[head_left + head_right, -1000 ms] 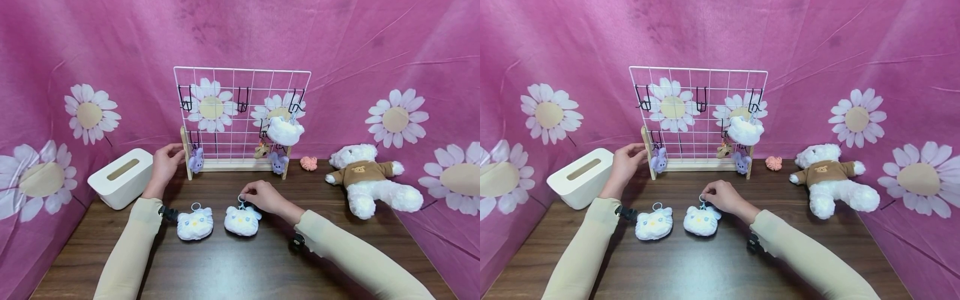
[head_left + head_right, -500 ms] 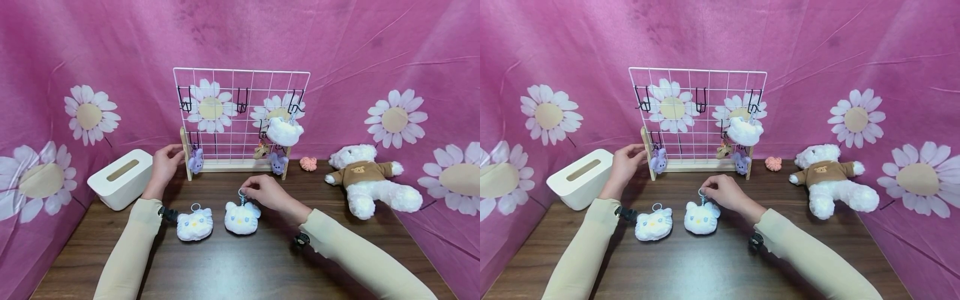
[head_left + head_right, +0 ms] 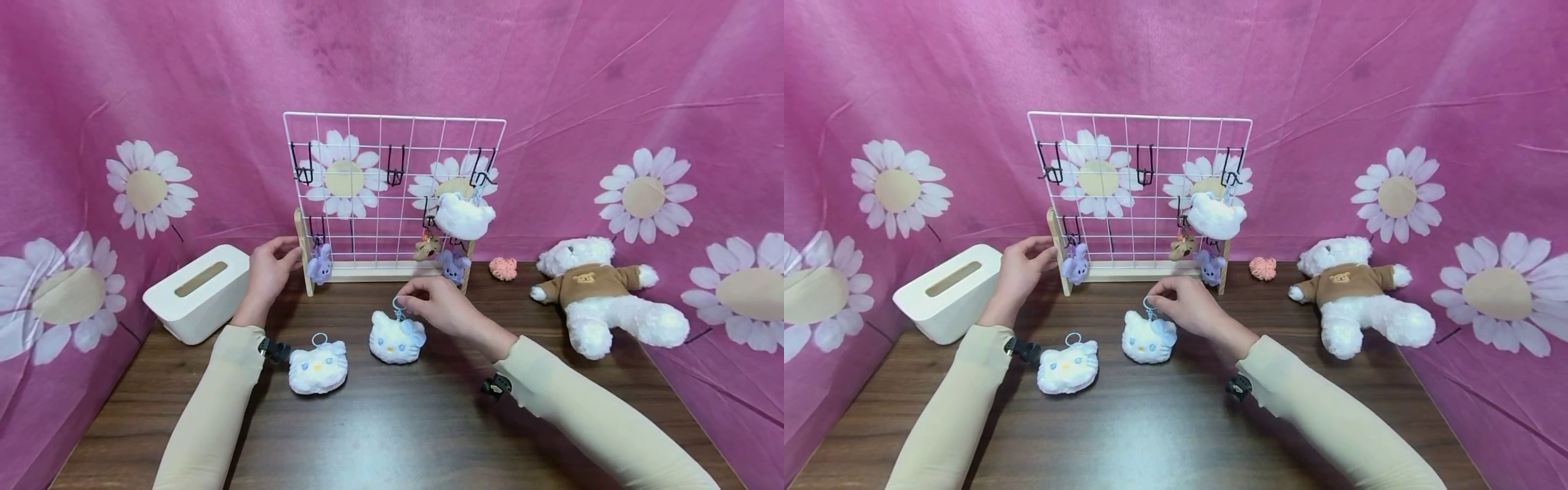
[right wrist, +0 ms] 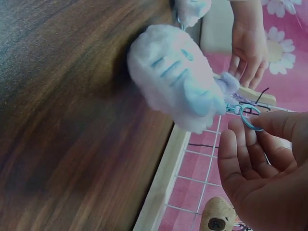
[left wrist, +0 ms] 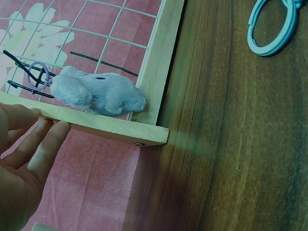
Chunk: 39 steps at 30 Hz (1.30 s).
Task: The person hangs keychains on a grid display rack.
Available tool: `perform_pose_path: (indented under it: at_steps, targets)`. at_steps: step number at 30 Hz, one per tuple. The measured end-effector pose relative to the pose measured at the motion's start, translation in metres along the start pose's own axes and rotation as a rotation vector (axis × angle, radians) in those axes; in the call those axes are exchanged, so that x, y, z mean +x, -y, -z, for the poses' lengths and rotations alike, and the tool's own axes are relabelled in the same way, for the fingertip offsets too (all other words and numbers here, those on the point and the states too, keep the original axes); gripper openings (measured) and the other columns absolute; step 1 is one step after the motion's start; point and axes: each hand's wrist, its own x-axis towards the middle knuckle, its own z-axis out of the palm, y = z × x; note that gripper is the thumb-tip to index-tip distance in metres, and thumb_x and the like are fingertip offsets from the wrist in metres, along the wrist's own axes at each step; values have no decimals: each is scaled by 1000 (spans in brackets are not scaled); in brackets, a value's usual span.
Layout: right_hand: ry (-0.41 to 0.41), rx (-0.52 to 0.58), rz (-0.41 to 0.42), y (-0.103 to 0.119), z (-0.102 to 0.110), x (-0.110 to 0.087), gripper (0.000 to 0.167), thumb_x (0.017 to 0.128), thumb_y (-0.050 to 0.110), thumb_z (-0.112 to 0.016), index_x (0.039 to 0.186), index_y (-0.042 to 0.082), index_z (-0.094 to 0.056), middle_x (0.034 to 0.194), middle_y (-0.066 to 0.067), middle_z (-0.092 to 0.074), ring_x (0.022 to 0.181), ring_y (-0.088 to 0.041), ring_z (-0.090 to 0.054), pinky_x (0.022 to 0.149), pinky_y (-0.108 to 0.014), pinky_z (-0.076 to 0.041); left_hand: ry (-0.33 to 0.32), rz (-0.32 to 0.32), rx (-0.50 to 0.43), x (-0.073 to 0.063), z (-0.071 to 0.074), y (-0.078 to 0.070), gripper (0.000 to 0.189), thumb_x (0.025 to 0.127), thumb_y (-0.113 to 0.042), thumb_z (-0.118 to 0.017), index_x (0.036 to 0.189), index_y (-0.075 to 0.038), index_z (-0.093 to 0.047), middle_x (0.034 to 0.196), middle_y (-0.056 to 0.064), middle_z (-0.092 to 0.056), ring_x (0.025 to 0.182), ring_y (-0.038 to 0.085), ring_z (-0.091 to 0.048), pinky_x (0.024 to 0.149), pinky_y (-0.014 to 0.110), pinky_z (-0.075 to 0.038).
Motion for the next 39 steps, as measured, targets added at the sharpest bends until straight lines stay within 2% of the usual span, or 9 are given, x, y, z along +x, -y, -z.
perform_pose_path:
  at_steps: [5, 9, 16, 24, 32, 35, 39]
  targets:
    - [-18, -30, 17, 4, 3, 0, 13, 111, 27, -73, 109, 20, -84, 100, 0, -78, 89, -10, -72, 82, -30, -65, 3, 11, 5, 0, 0, 0, 31, 111, -7, -70, 139, 5, -73, 130, 33, -75, 97, 9, -76, 93, 29, -72]
    - [-35, -55, 32, 8, 5, 0, 13, 111, 27, -74, 109, 20, -85, 102, 1, -80, 92, -10, -70, 85, -31, -62, 0, 11, 1, 0, 0, 0, 31, 111, -7, -70, 139, 5, -74, 130, 33, -75, 94, 7, -76, 94, 30, -72]
    - [-51, -61, 33, 10, 6, 1, 13, 110, 26, -74, 111, 19, -85, 103, 0, -81, 91, -10, -72, 85, -32, -63, -1, 0, -1, 1, -1, 0, 31, 110, -7, -71, 139, 5, -74, 129, 32, -76, 94, 7, -77, 98, 40, -71]
    - [-67, -77, 71, 10, 9, 4, 13, 110, 27, -74, 110, 20, -85, 113, -1, -79, 96, -11, -72, 84, -30, -63, -1, 4, -10, 0, -1, 0, 32, 110, -7, -71, 140, 5, -73, 130, 33, -76, 92, 3, -76, 98, 40, -71]
    - [-92, -81, 99, 20, 19, 12, 11, 110, 24, -75, 109, 17, -84, 106, -2, -83, 93, -12, -78, 81, -29, -65, -1, -1, -10, 0, -1, 0, 31, 110, -7, -71, 139, 5, -74, 129, 33, -76, 89, 0, -75, 95, 34, -72]
    - [-110, -94, 107, 27, 24, 14, 11, 110, 23, -75, 108, 16, -83, 104, -3, -83, 91, -15, -77, 77, -28, -64, 0, 2, -5, 0, -1, -1, 31, 111, -8, -71, 139, 5, -74, 129, 33, -76, 90, 1, -75, 96, 34, -72]
    - [-131, -126, 114, 35, 32, 18, 13, 110, 25, -75, 109, 15, -84, 104, -3, -83, 93, -17, -76, 79, -29, -62, 0, 3, -8, -1, -1, -1, 31, 111, -8, -71, 139, 5, -74, 130, 33, -76, 91, 2, -75, 97, 36, -71]
